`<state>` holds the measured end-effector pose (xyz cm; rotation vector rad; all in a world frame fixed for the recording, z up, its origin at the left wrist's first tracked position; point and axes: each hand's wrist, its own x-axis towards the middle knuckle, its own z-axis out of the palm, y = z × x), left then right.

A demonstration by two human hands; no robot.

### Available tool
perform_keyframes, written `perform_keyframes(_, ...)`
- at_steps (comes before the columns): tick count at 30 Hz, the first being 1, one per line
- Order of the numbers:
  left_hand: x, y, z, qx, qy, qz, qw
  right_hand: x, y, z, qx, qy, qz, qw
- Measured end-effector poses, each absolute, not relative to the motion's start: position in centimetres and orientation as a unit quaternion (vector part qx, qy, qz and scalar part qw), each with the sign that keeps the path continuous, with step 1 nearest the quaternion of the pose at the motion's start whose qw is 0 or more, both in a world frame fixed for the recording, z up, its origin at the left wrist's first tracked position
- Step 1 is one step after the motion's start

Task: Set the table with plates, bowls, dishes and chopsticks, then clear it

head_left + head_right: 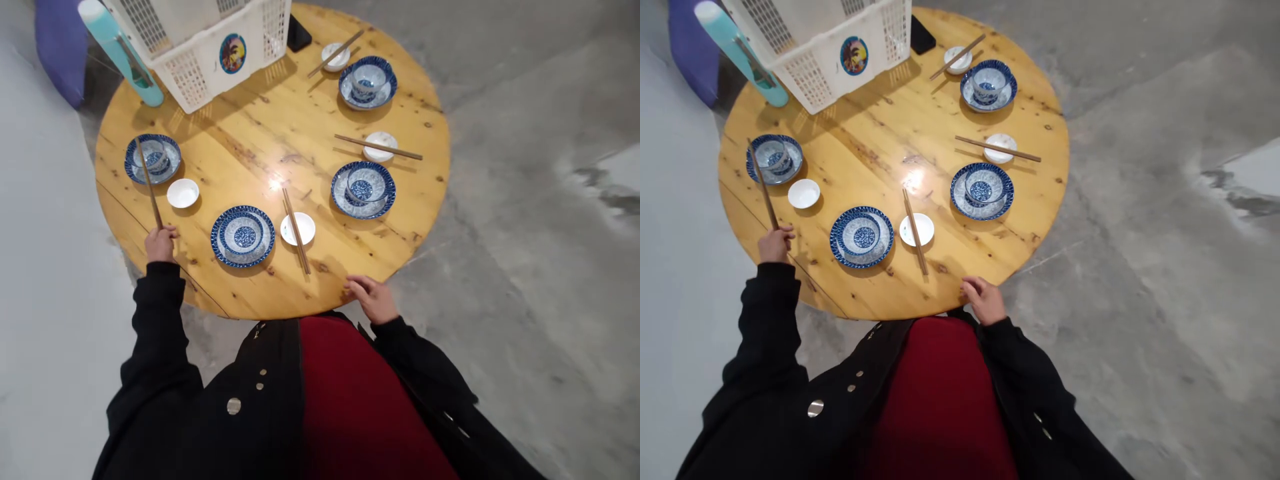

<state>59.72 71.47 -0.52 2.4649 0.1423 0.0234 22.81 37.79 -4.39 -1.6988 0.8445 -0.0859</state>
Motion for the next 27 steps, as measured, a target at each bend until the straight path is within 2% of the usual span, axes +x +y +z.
perform_keyframes(2,55.5,70.0,-0.3,0.918,0.064,-0.024,0.390,26.2,37.9,-4.7,-0.720,0.338,-0.018,0.606)
perform_keyframes(4,50.6,67.7,-0.3,0.814,0.103,-0.100,0.563,29.3,38.5,-5.3,-0.700,0.329,0.016,0.634)
perform_keyframes(5,48.1,66.3,-0.3,0.765,0.114,-0.145,0.617,30.6,38.9,-5.6,-0.693,0.326,0.034,0.642)
perform_keyframes(8,41.9,61.9,-1.1,0.634,0.129,-0.305,0.699,33.4,40.4,-6.4,-0.682,0.313,0.082,0.656)
perform_keyframes(11,38.5,58.1,-2.6,0.547,0.143,-0.377,0.734,34.5,41.7,-6.6,-0.655,0.304,0.107,0.683)
perform_keyframes(16,37.7,54.7,-4.8,0.543,0.160,-0.338,0.752,33.4,42.1,-6.0,-0.636,0.278,0.065,0.717)
perform_keyframes(20,38.3,53.3,-4.5,0.573,0.133,-0.336,0.736,31.6,41.9,-4.9,-0.684,0.268,-0.011,0.678)
perform_keyframes(27,37.4,51.8,-2.9,0.518,0.013,-0.445,0.731,30.0,42.6,-3.6,-0.809,0.186,-0.067,0.553)
